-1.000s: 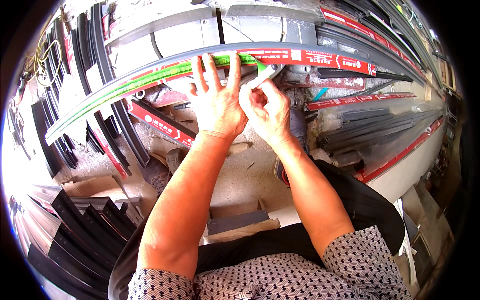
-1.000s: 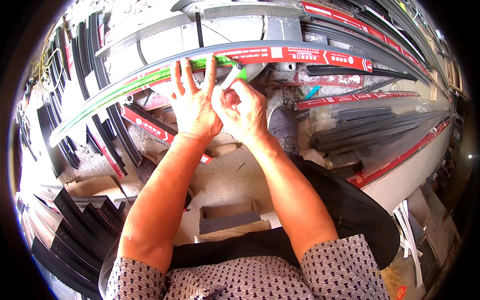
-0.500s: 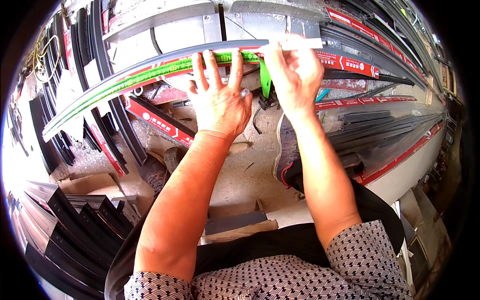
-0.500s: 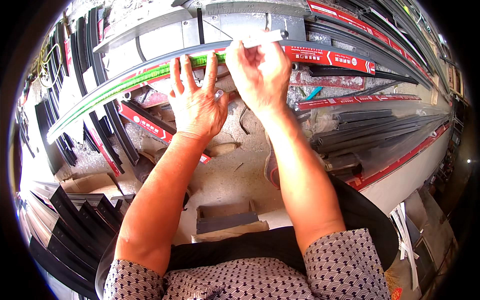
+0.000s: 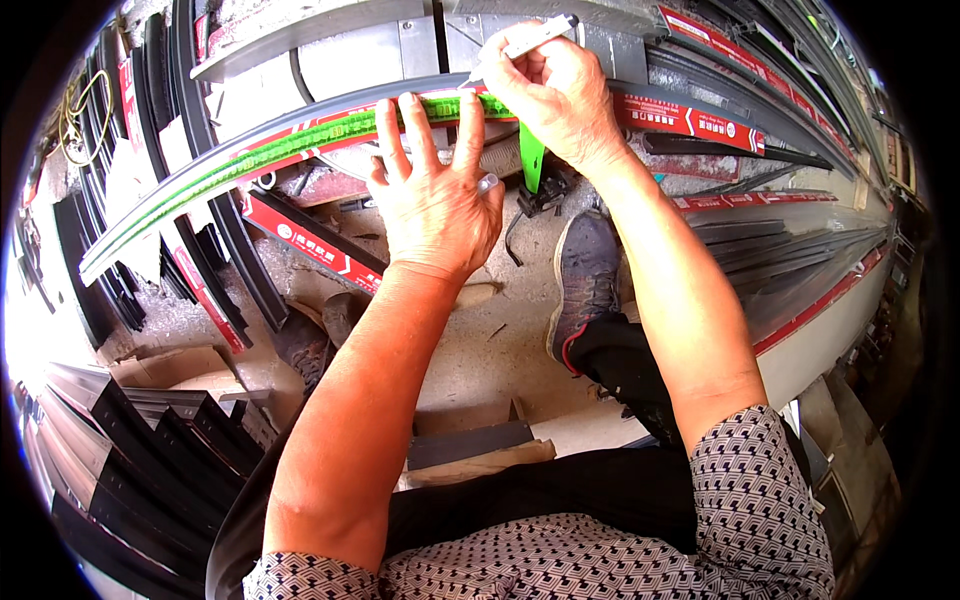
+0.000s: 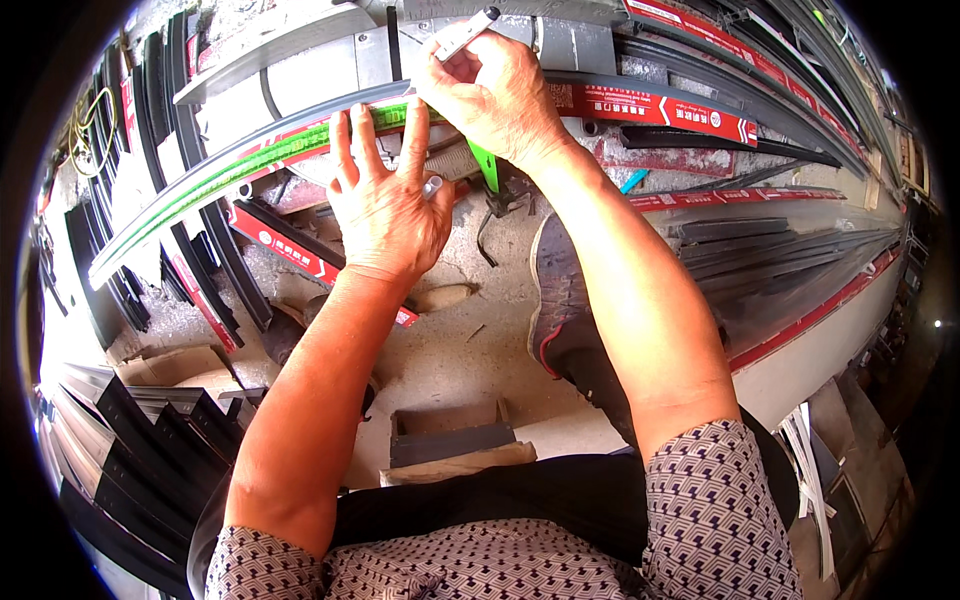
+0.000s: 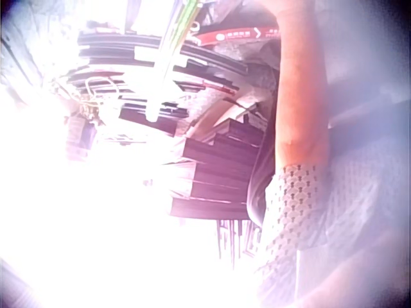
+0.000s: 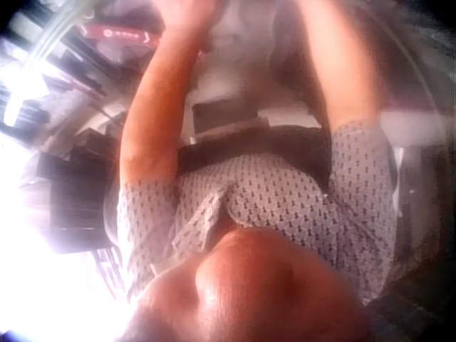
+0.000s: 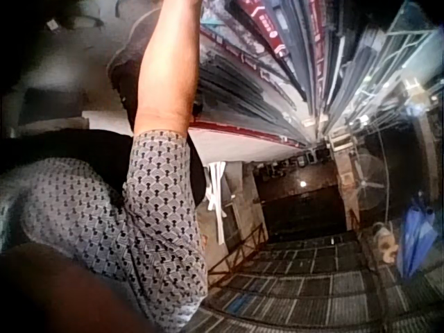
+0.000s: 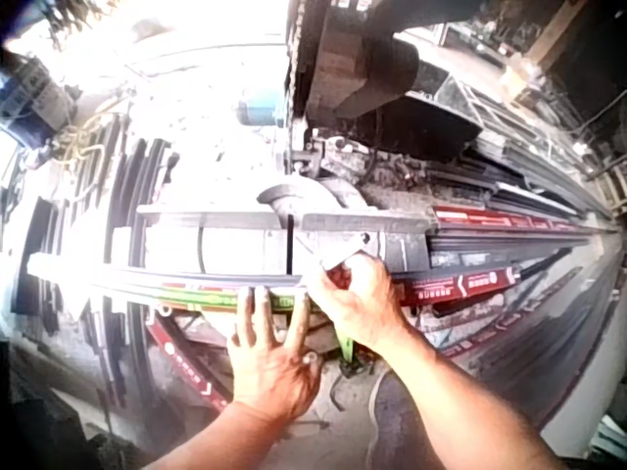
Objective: The person measures a long profile with a tape measure, marks a cut line with a pen, and then uses a miter saw to cut the profile. The cut piece is then placed with other profiles.
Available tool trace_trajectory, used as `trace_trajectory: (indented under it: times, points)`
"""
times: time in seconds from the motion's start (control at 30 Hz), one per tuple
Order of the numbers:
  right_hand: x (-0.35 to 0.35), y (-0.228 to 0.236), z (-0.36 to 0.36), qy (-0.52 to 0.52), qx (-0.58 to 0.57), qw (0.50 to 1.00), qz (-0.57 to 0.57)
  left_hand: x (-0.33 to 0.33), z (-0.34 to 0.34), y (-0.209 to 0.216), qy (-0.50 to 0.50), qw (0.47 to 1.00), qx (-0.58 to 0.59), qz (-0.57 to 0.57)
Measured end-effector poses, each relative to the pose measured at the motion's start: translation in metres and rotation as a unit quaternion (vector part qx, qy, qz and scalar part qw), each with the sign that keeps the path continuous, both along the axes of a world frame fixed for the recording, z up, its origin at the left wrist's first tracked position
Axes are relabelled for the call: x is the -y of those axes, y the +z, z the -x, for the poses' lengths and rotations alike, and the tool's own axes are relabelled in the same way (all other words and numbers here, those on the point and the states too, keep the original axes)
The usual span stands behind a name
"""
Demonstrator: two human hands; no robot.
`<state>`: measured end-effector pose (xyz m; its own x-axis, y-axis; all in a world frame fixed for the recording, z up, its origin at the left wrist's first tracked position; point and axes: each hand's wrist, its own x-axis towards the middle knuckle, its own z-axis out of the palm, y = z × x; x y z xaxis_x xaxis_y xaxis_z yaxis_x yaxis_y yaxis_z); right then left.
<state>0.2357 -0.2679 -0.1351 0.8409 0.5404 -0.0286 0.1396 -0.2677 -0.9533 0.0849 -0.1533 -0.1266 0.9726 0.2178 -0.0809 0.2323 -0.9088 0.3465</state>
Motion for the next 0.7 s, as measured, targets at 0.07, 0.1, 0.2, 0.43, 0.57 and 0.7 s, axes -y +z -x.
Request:
trace_trajectory:
  times: [0.07,0.1,0.2,0.43,0.57,0.7]
  points:
    - [0.0002,0.0002,0.0006,-0.004,0.000,1.000,0.002,-0.0002,-0.0005,0.0027,-0.001,1.000,-0.009,-0.008]
    - [0.0002,-0.0005,0.0012,-0.005,-0.002,1.000,0.004,-0.0001,-0.0005,0.0026,0.000,1.000,-0.010,-0.008]
    - [-0.0014,-0.0008,0.0028,-0.006,-0.006,1.000,0.012,-0.0004,-0.0002,0.0034,0.001,1.000,-0.014,-0.011]
    - [-0.0015,-0.0042,0.0027,-0.005,0.007,1.000,0.024,0.0004,-0.0006,0.0016,0.001,1.000,-0.017,-0.012]
    - [-0.0031,-0.0062,0.0038,-0.006,0.012,1.000,0.024,-0.0003,0.0007,-0.0019,0.001,1.000,0.003,-0.001]
    - [-0.0038,-0.0084,0.0039,-0.019,0.019,1.000,0.016,0.0000,0.0010,-0.0021,0.001,1.000,-0.002,-0.005]
